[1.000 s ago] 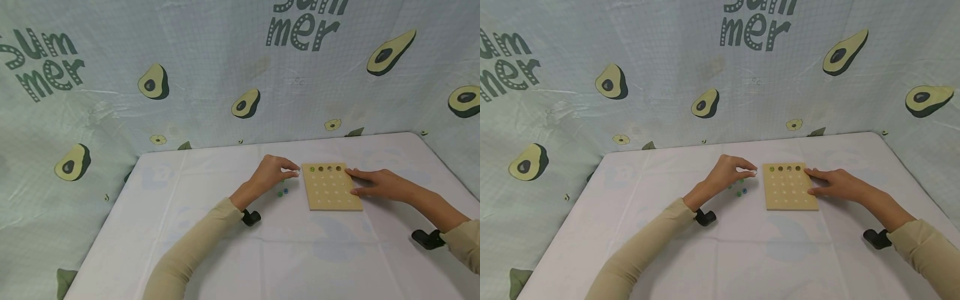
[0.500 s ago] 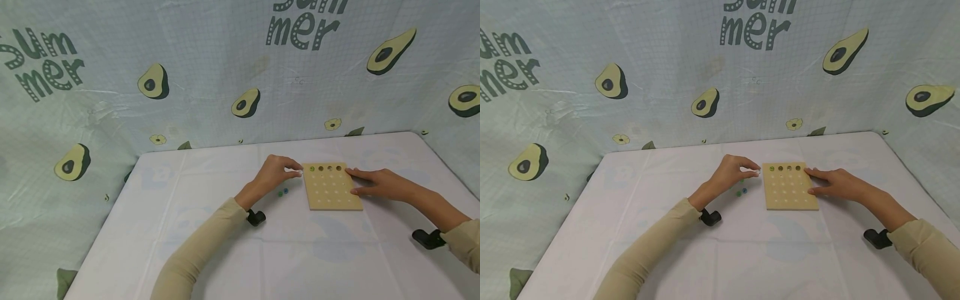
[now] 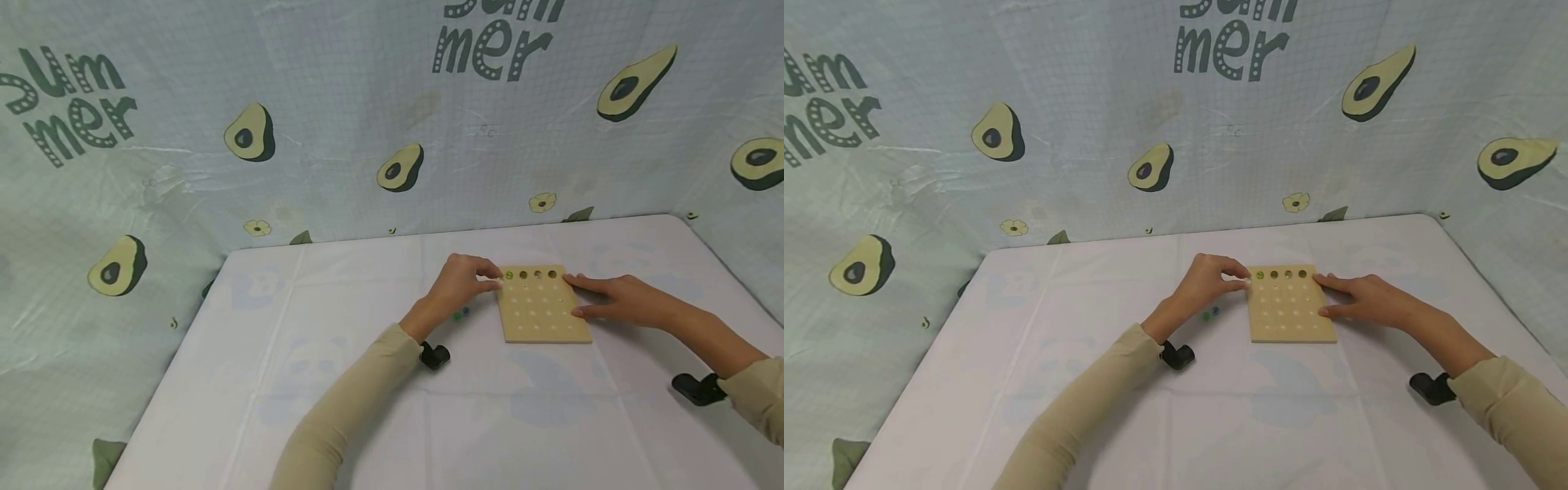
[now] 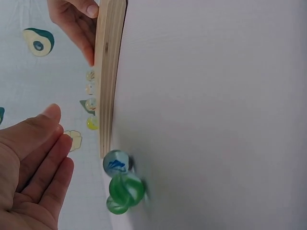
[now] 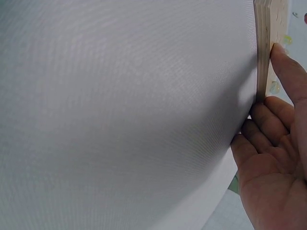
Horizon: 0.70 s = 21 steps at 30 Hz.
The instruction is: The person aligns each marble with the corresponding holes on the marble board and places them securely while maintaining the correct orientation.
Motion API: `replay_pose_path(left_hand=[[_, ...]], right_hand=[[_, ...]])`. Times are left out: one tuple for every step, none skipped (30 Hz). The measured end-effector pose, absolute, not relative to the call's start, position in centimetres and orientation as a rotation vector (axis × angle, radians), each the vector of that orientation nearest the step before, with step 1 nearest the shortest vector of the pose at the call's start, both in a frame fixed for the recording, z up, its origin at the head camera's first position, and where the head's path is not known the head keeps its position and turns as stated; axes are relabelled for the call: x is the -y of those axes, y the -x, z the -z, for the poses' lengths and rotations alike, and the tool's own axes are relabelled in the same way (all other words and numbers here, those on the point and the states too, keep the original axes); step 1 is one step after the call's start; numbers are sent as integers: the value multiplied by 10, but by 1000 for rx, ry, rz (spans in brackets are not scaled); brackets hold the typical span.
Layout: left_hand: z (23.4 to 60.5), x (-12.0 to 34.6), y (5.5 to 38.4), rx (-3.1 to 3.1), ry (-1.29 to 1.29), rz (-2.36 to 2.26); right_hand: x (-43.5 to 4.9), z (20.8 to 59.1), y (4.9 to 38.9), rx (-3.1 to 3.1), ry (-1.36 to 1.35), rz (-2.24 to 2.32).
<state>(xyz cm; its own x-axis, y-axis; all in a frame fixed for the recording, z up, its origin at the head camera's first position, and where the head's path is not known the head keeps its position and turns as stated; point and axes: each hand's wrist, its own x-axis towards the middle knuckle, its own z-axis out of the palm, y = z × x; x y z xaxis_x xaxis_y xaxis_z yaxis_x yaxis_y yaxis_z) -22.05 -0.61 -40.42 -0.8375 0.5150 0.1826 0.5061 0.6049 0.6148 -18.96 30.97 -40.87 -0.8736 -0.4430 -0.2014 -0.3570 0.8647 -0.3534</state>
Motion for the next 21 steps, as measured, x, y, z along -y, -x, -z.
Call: replay_pose_path(left_hand=[[405, 5, 221, -2803, -884, -1067], [405, 4, 221, -2803, -879, -1070], [406, 4, 221, -2804, -874, -1071], [406, 3, 221, -2802, -873, -1076], [406, 2, 221, -2800, -876, -1080], [406, 2, 221, -2798, -878, -1085], [406, 1, 221, -2799, -880, -1087], [405, 0, 222, -2793, -881, -1098], [405, 0, 222, -2794, -881, -1097], [405, -1, 223, -2791, -880, -1103], [405, -2, 223, -2796, -881, -1094], [404, -3, 224, -2804, -881, -1082], [404, -4, 224, -2810, -881, -1072], [404, -5, 225, -2813, -879, -1066], [404, -6, 225, -2819, -878, -1055], [404, -7, 225, -2822, -878, -1048], [404, -8, 225, -2825, -877, -1040], [404, -9, 226, -2826, -871, -1037], [404, -10, 226, -2828, -866, -1033], [404, -11, 226, -2831, -861, -1027], [404, -12, 226, -2831, -855, -1025]], right_hand=[[-309, 409, 190, -2761, 607, 448], [-309, 409, 190, -2761, 608, 454], [-309, 408, 190, -2761, 609, 456], [-308, 408, 190, -2761, 606, 457], [-308, 408, 191, -2760, 602, 458], [-308, 408, 191, -2761, 597, 454], [-308, 408, 191, -2763, 594, 447], [-308, 408, 191, -2763, 591, 444], [-308, 408, 192, -2764, 588, 438], [-308, 408, 192, -2765, 585, 435], [-308, 408, 192, -2766, 585, 433], [-309, 409, 192, -2768, 588, 429], [-309, 409, 192, -2770, 590, 427], [-309, 409, 192, -2771, 591, 426], [-309, 409, 192, -2773, 594, 425], [-309, 410, 192, -2774, 596, 424], [-309, 410, 192, -2773, 596, 424], [-310, 410, 191, -2773, 594, 423], [-310, 410, 191, -2772, 593, 428], [-310, 410, 191, -2770, 592, 429], [-310, 410, 191, -2768, 588, 431]])
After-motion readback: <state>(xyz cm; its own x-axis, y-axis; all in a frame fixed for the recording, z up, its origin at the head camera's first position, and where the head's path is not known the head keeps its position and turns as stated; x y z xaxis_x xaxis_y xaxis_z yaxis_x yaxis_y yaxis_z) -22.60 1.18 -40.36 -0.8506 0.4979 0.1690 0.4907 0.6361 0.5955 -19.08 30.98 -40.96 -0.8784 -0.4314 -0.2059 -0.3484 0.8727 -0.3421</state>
